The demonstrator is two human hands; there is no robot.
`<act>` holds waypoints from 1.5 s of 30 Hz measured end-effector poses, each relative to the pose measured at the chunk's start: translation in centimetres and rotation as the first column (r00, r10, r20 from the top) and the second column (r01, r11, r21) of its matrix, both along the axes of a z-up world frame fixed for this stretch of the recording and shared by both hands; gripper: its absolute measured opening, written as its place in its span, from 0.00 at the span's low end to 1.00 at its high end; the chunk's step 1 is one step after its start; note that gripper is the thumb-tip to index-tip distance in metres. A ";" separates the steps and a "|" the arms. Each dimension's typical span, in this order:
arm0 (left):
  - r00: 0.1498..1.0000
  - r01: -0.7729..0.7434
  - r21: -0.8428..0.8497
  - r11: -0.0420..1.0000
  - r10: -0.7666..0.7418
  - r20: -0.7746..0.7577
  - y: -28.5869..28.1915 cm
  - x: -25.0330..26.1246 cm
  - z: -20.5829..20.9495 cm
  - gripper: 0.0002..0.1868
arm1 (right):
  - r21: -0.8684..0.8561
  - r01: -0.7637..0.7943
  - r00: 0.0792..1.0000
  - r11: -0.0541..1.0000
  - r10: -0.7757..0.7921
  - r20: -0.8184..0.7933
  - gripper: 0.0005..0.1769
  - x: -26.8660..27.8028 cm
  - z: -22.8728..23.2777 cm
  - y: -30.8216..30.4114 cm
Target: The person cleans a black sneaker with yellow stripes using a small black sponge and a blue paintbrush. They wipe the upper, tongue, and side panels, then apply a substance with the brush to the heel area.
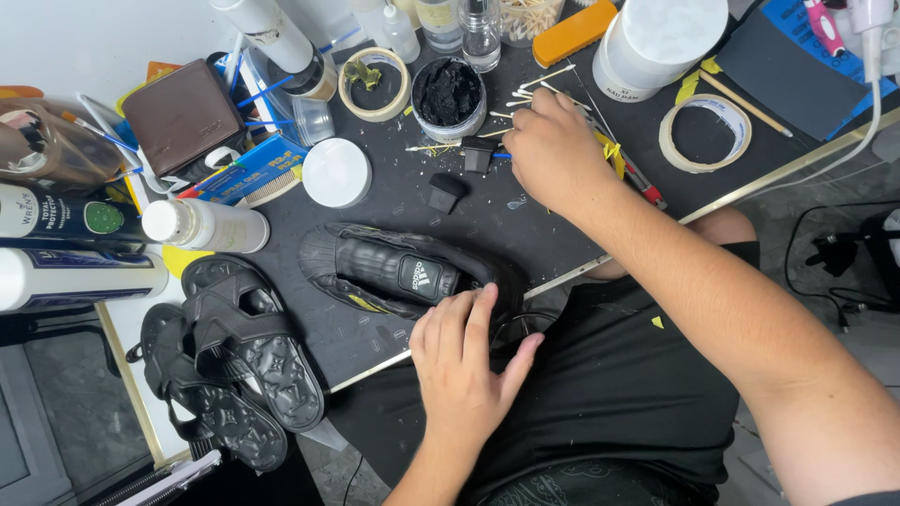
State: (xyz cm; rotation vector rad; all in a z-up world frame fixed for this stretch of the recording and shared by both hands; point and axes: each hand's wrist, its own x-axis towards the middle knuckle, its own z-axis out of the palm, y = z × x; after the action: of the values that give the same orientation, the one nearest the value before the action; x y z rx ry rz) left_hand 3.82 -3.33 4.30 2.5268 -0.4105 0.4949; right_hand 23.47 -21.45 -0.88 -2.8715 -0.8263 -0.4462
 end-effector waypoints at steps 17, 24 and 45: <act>0.955 0.288 -0.198 0.937 -0.297 -0.013 0.6 5.3 5.3 0.15 | -0.114 -0.140 0.990 0.984 0.136 -0.037 0.10 0.5 -0.5 0.8; 0.862 0.506 0.059 0.860 -0.506 -0.019 -5.3 17.4 2.2 0.14 | -0.168 -0.065 0.997 0.984 0.058 -0.047 0.12 0.7 -2.7 0.9; 0.982 0.189 -0.137 0.972 -0.188 0.022 -0.9 24.1 0.5 0.07 | -0.043 -0.158 0.981 0.987 0.152 -0.121 0.16 1.0 -0.6 1.5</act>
State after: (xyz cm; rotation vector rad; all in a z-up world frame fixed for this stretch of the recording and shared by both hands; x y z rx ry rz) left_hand 27.89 -4.18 4.81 2.3250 -0.5924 0.4455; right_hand 24.44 -19.93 -1.49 -2.8194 -1.0448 -0.2386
